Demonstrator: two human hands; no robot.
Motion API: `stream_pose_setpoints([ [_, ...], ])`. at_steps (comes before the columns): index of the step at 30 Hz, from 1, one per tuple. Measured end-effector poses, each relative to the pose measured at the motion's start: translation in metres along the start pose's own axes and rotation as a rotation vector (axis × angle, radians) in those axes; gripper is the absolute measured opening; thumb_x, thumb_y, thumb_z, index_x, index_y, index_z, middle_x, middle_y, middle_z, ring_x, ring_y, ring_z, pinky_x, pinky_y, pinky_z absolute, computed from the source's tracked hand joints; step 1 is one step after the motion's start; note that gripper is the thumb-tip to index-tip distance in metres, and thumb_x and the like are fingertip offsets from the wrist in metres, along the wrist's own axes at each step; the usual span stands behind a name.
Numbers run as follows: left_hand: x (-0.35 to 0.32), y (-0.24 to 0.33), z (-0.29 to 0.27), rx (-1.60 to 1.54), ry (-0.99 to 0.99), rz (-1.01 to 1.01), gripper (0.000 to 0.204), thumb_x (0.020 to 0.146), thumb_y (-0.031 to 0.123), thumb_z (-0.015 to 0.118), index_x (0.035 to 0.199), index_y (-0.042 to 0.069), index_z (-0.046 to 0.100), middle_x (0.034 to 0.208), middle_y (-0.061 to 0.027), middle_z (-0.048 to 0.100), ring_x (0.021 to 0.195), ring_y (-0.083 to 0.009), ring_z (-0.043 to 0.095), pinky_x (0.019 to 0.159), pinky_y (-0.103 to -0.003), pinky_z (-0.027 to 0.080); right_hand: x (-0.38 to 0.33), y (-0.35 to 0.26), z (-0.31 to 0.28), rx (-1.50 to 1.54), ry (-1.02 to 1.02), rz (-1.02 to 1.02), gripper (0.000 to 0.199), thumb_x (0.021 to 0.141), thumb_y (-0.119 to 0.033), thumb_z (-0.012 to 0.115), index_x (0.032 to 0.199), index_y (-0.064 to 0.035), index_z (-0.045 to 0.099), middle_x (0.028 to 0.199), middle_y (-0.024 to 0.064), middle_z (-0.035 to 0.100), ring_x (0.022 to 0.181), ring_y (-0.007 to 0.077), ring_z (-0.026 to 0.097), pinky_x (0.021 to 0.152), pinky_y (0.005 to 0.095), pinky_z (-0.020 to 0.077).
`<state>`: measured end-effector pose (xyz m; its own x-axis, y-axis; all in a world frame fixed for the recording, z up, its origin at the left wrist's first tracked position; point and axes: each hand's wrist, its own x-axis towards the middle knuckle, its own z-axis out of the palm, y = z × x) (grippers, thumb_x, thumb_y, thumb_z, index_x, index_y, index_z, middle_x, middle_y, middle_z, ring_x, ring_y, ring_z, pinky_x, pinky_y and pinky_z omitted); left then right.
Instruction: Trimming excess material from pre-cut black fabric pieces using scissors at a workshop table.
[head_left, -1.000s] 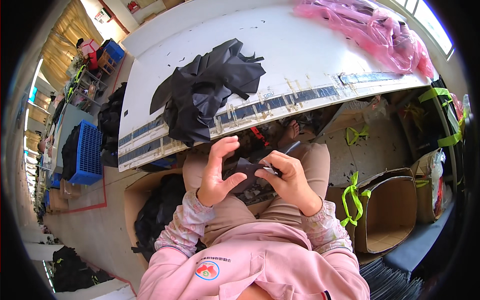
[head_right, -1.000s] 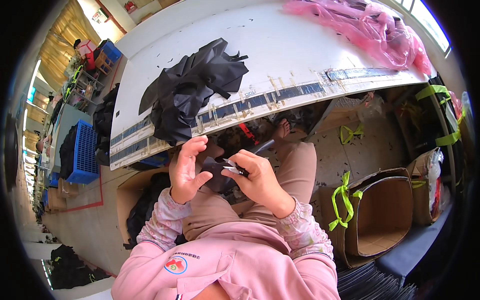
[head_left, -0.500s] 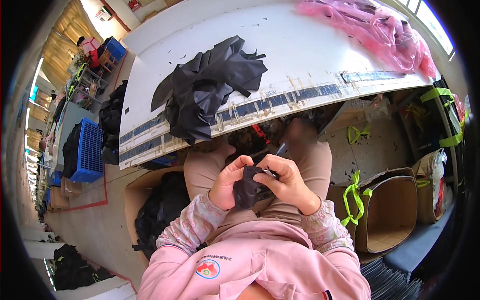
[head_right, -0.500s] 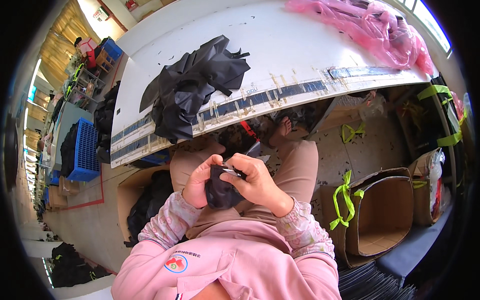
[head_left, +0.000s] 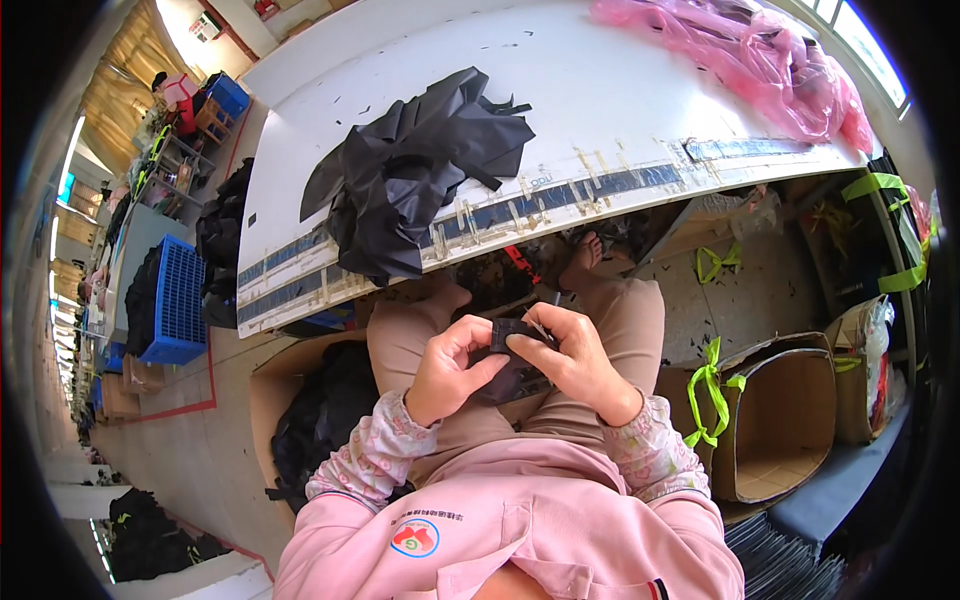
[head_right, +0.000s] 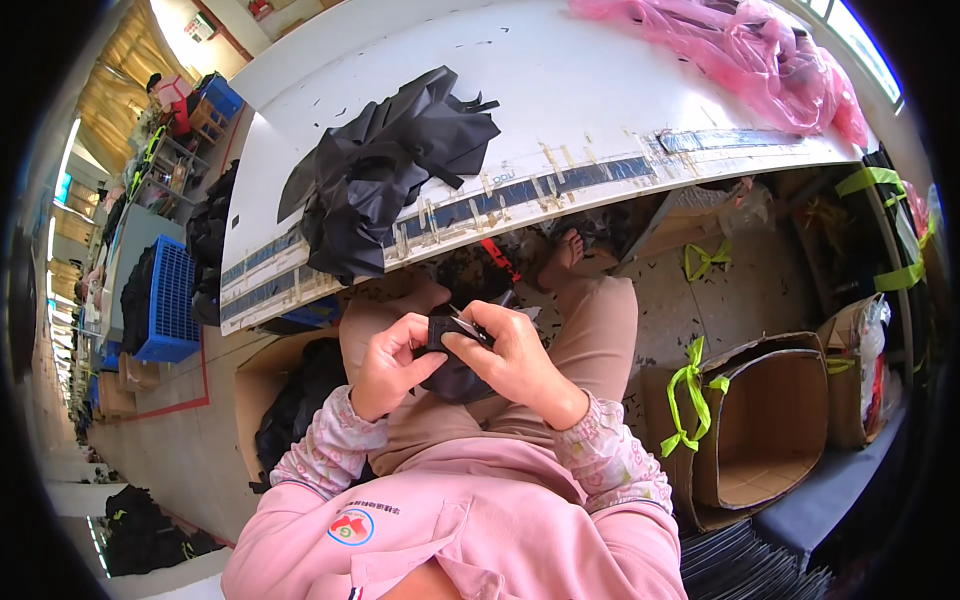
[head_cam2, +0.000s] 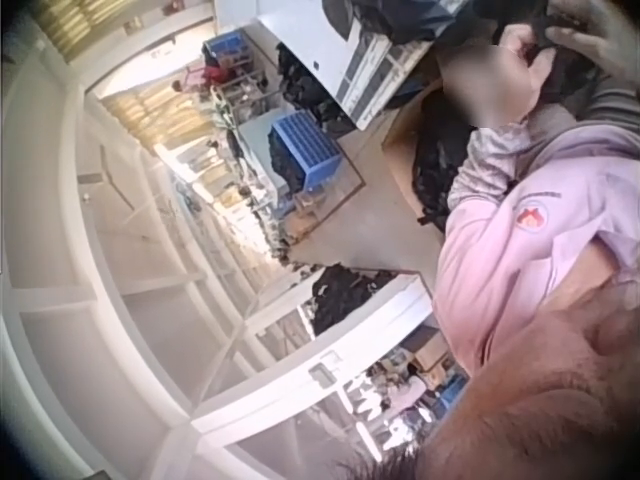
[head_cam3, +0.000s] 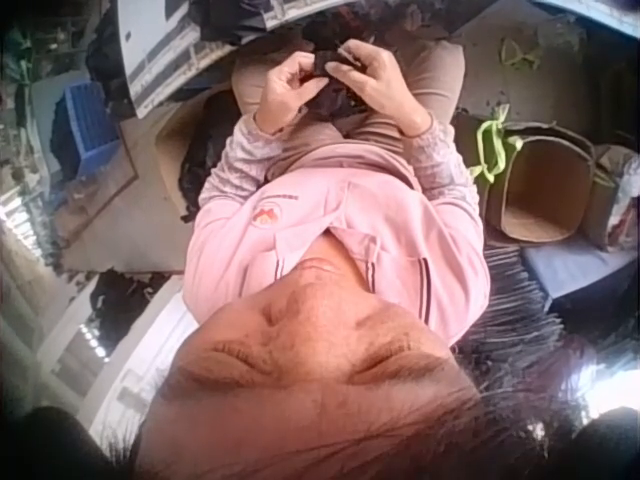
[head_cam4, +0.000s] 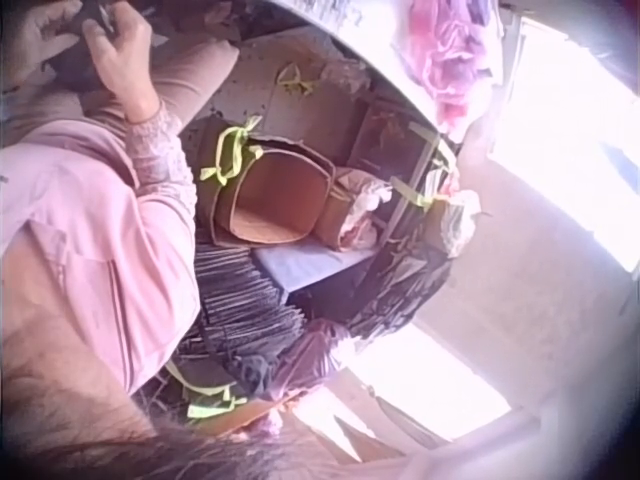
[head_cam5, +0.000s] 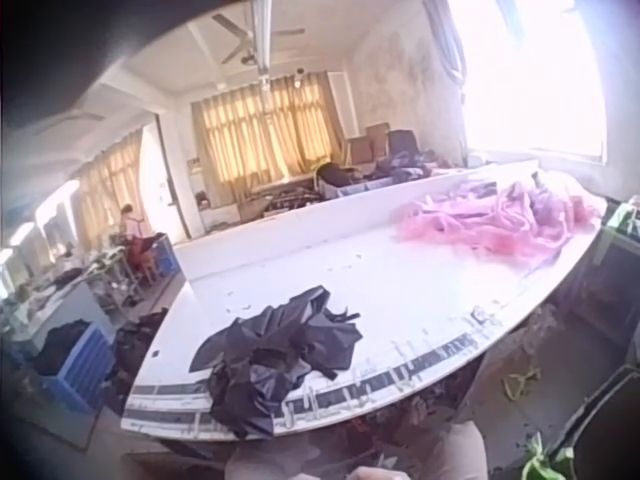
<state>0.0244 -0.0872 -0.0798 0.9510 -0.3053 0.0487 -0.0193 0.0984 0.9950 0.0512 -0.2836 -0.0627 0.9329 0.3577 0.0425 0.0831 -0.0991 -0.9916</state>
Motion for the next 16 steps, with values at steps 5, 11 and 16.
stream_pose_setpoints([
  [5,0.003,0.006,-0.008,-0.276,-0.106,-0.166,0.012,0.084,-0.004,0.064,0.096,0.000,0.064,0.100,-0.0038,0.058,0.094,-0.0125,0.056,0.088,-0.026,0.044,0.004,0.020,0.000,0.302,-0.090,-0.065,0.012,0.084,-0.007,0.070,0.087,-0.0024,0.060,0.069,-0.0048,0.053,0.058,0.0028,0.041,0.049,0.0223,0.0327],
  [11,0.004,0.013,0.010,-0.488,-0.002,-0.117,0.009,0.080,0.001,0.068,0.087,0.003,0.064,0.102,-0.0042,0.060,0.095,-0.0150,0.057,0.089,-0.031,0.045,0.008,0.022,-0.008,0.630,-0.170,0.270,0.013,0.085,-0.008,0.070,0.094,-0.0058,0.061,0.078,-0.0049,0.057,0.067,0.0024,0.049,0.057,0.0184,0.0394],
  [16,-0.001,-0.010,0.001,-0.353,-0.070,-0.057,0.011,0.081,0.007,0.069,0.091,0.004,0.065,0.127,-0.0118,0.056,0.109,-0.0197,0.056,0.098,-0.033,0.041,0.012,0.045,0.008,0.054,0.027,-0.106,0.020,0.087,-0.012,0.070,0.104,-0.0072,0.060,0.085,0.0036,0.065,0.073,0.0120,0.060,0.065,0.0230,0.0480],
])
